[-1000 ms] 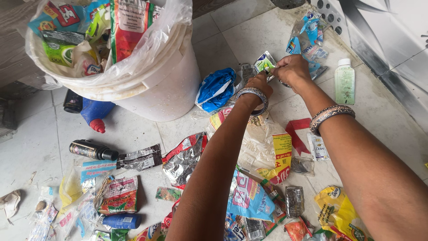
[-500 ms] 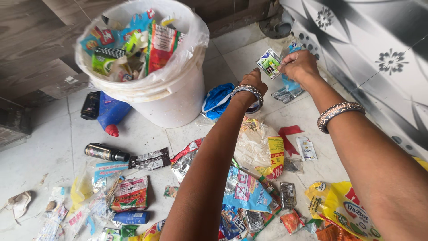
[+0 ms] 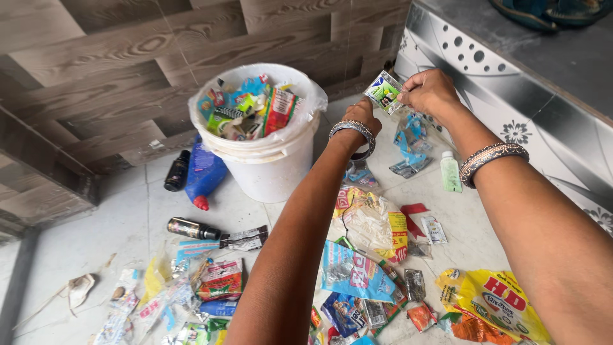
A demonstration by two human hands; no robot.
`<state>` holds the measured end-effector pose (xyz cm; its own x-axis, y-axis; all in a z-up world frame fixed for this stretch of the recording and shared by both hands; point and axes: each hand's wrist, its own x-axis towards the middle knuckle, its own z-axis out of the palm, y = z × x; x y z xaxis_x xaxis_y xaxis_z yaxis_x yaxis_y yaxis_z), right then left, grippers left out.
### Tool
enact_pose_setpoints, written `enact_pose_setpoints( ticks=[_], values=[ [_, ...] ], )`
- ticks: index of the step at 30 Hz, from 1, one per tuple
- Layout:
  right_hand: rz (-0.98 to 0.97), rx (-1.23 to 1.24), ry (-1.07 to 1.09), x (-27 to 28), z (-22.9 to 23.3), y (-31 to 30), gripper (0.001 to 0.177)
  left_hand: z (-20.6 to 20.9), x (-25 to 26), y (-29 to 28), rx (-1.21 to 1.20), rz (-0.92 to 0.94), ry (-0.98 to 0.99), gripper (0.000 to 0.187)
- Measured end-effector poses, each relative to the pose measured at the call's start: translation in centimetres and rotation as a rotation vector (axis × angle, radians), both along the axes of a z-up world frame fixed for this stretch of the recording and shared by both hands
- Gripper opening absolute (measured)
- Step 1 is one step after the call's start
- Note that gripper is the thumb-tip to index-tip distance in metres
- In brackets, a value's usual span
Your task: The person sorts through a pile of discarded packaging and waste on a tiled floor, picking up items one by one and placing them into a white bucket. The items include various plastic wrappers, sachets, and small containers.
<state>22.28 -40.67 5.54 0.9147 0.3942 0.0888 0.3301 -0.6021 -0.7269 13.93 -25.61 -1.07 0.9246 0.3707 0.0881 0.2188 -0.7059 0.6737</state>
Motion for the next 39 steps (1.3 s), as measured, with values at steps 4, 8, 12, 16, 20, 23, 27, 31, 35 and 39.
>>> enact_pose_setpoints(
  ticks=[4, 8, 12, 16, 20, 23, 27, 31, 35, 39],
  values=[
    [0.031, 0.056, -0.046, -2.2, 3.6, 1.9, 0.015, 3.4, -1.6, 2.2, 0.069, 0.008, -0.090, 0.044],
    [0.062, 0.115, -0.088, -4.5, 6.5, 4.5, 0.015, 7.4, -3.9, 4.7, 0.126, 0.023, -0.119, 0.043],
    [0.131, 0.174, -0.144, -7.2, 8.5, 7.8, 0.013, 11.1, -6.7, 7.7, 0.159, 0.056, -0.135, 0.047],
    [0.161, 0.205, -0.166, -10.0, 9.6, 11.8, 0.015, 13.3, -8.9, 11.5, 0.227, 0.123, -0.140, 0.053],
    [0.220, 0.217, -0.309, -12.3, 9.7, 15.2, 0.017, 14.0, -11.5, 15.0, 0.210, 0.180, -0.113, 0.052],
    [0.261, 0.198, -0.367, -13.5, 9.3, 17.2, 0.018, 13.9, -14.0, 17.1, 0.178, 0.226, -0.069, 0.054],
    [0.273, 0.191, -0.364, -14.8, 8.2, 19.7, 0.019, 13.7, -16.4, 19.6, 0.155, 0.225, -0.046, 0.059],
    [0.277, 0.144, -0.391, -15.4, 7.1, 21.6, 0.018, 12.9, -16.6, 21.6, 0.188, 0.231, -0.039, 0.058],
    [0.281, 0.133, -0.368, -16.0, 5.7, 23.1, 0.017, 11.4, -16.4, 23.0, 0.174, 0.245, -0.012, 0.053],
    [0.275, 0.124, -0.429, -16.1, 4.0, 24.6, 0.015, 9.7, -16.1, 24.1, 0.148, 0.273, 0.036, 0.051]
  ],
)
